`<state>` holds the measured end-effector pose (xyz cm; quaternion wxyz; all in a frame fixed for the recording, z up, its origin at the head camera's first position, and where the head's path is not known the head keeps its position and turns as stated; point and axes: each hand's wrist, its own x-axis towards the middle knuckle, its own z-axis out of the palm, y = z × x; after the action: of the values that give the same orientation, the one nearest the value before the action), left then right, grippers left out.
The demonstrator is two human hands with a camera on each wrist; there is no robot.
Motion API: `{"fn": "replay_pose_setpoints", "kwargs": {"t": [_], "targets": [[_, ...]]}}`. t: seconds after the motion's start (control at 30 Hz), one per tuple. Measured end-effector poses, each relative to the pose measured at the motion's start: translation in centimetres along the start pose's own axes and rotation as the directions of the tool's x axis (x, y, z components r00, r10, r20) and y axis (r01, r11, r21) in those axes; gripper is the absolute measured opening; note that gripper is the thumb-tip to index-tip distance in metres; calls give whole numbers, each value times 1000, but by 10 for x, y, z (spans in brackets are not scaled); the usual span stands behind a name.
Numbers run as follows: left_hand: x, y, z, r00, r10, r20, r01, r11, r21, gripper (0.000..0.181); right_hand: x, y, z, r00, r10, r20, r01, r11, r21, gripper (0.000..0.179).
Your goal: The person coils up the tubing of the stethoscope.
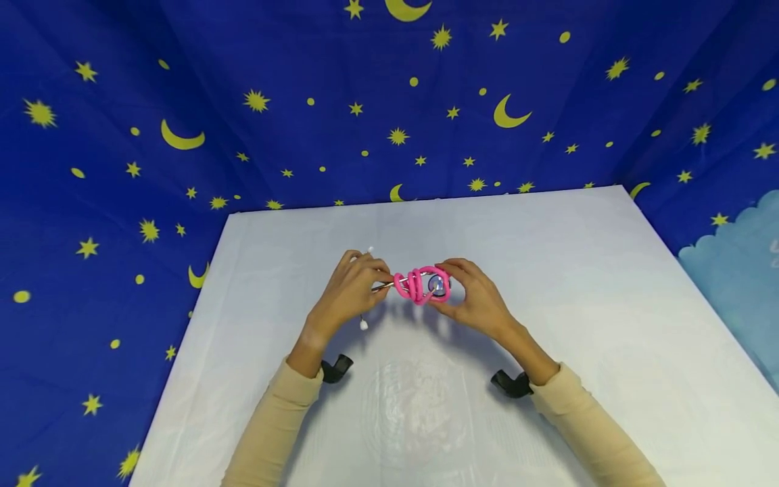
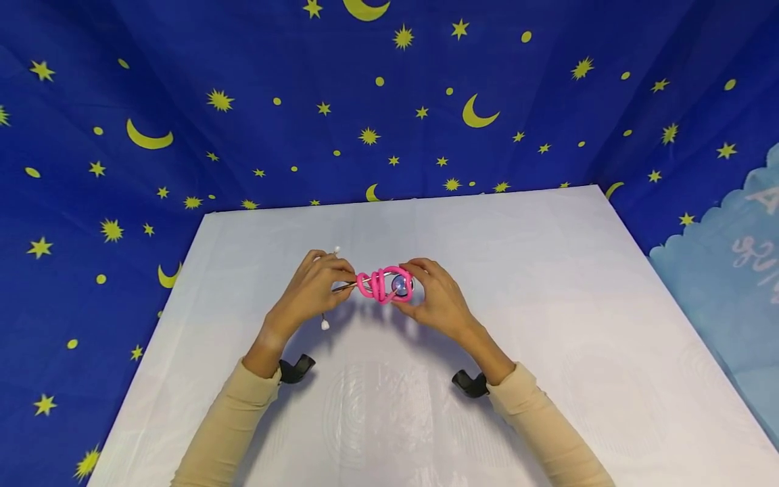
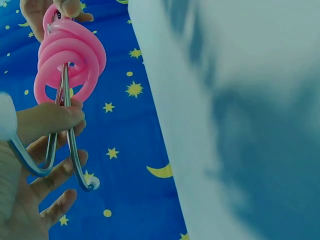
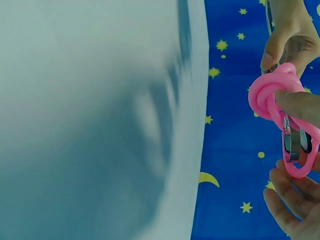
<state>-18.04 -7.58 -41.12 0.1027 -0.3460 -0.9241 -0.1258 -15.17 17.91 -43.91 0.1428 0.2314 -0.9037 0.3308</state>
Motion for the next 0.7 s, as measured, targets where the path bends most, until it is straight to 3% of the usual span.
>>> {"fn": "replay_pose_setpoints", "kwargs": {"t": [0.33, 0.7], "targets": [[-2, -5, 8, 990, -110, 92, 112, 993, -27, 14, -1, 5, 10, 999, 6, 36, -4, 999, -45, 62], [-6, -15, 20, 978, -76, 194, 84, 996, -31, 22, -8, 18, 21, 998, -13, 60, 19, 995, -93, 63]]}}
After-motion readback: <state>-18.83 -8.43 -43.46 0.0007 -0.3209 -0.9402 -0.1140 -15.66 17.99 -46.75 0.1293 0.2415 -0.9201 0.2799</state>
